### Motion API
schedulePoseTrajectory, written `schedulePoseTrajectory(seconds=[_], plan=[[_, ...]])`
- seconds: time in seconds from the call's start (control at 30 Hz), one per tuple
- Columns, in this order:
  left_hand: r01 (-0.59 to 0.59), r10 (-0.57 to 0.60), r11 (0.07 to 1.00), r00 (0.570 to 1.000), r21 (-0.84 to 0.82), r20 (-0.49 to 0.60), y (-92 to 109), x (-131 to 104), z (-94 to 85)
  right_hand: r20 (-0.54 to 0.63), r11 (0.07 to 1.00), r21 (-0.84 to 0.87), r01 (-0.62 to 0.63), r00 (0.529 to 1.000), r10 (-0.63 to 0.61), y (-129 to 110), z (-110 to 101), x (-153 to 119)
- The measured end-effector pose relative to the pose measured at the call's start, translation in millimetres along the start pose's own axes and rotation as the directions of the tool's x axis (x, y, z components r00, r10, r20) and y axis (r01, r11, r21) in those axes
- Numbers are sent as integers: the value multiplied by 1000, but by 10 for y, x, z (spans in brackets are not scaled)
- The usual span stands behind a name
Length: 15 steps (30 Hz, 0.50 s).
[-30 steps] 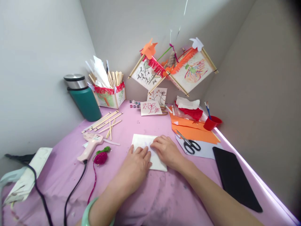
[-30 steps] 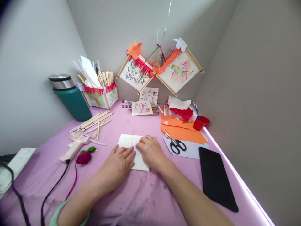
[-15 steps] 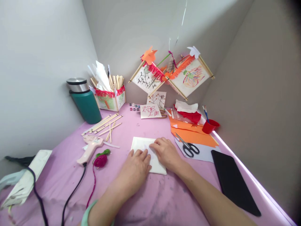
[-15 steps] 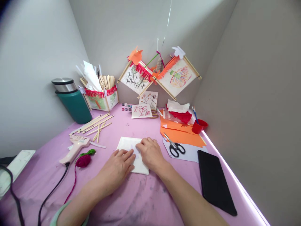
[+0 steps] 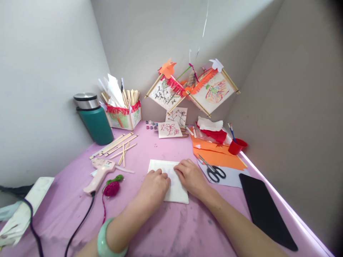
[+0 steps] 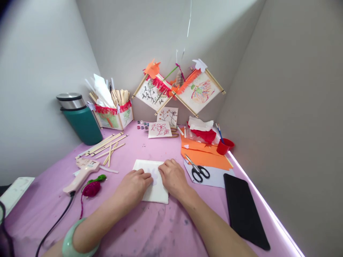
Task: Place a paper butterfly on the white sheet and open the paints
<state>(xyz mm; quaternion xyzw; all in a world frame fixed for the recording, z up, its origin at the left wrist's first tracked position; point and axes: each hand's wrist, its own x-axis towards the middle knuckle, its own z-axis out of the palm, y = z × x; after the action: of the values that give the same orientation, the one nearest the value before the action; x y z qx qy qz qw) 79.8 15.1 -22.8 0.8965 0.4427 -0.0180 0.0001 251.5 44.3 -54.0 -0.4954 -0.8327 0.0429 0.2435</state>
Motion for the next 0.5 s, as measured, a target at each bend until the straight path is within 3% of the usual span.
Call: schedulePoseTrajectory(seconds=[0.37,0.5], plan=[[-46,41,996,997,72,72,43,78,-57,-12,999,-39,6,1000,-7,6,49,-13],[-57,45,991,993,117,110,100,77,-37,68,998,-37,42,997,-40,38,-64,19]])
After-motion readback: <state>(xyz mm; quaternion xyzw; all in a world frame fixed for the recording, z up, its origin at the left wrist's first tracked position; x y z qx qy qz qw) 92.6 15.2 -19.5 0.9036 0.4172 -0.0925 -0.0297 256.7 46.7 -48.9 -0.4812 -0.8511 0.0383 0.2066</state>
